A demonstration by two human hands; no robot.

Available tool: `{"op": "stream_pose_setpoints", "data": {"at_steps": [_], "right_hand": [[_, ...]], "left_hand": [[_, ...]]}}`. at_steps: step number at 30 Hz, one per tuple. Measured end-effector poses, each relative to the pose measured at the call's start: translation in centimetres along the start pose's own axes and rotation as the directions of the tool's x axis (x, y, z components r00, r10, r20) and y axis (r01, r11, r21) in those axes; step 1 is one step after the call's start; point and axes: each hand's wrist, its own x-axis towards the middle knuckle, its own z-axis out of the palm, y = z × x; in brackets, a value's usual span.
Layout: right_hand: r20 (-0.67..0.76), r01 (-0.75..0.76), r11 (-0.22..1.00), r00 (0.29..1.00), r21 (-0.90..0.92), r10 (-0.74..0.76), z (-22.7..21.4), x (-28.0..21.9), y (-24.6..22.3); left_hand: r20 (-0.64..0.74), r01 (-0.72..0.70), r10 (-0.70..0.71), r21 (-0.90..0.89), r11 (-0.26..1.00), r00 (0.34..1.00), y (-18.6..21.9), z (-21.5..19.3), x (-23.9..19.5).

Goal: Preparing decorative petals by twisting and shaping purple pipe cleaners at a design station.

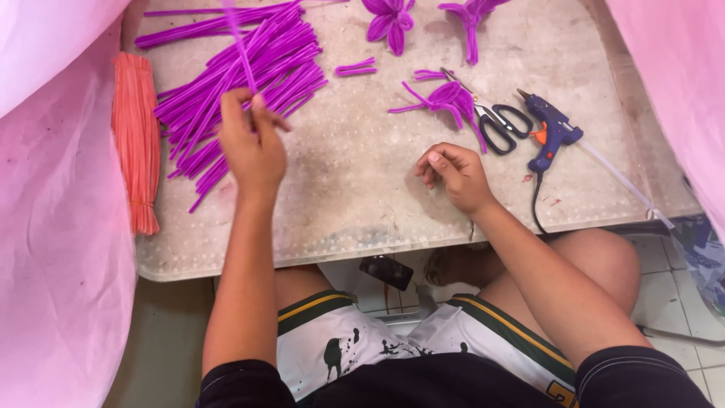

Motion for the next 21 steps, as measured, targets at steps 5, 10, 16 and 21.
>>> {"op": "stream_pose_setpoints", "data": {"at_steps": [5, 10, 16, 21], "right_hand": [[0.008, 0.026, 0.998, 1.000, -0.061, -0.026, 1.1, -0.1, -0.8], [0.017, 0.177, 0.938, 0.983, -0.299, -0.181, 3.7, 0.5, -1.1], [0.141, 0.494, 0.774, 0.866, -0.397, -0.481, 7.9, 1.2, -6.5], [0.254, 0.247, 0.963, 0.944, -0.112, -0.212, 6.8, 0.0, -6.5]], "left_hand": [[0.236, 0.535, -0.488, -0.506, 0.677, 0.840, 4.8, 5.6, -0.6], [0.426, 0.767, -0.675, -0.542, 0.343, 0.603, 3.6, 11.6, -5.7], [0.378, 0.735, -0.698, -0.600, 0.316, 0.609, -1.2, 12.3, -9.1], [0.507, 0.793, -0.695, -0.590, 0.151, 0.510, -3.4, 10.0, -8.5]]}}
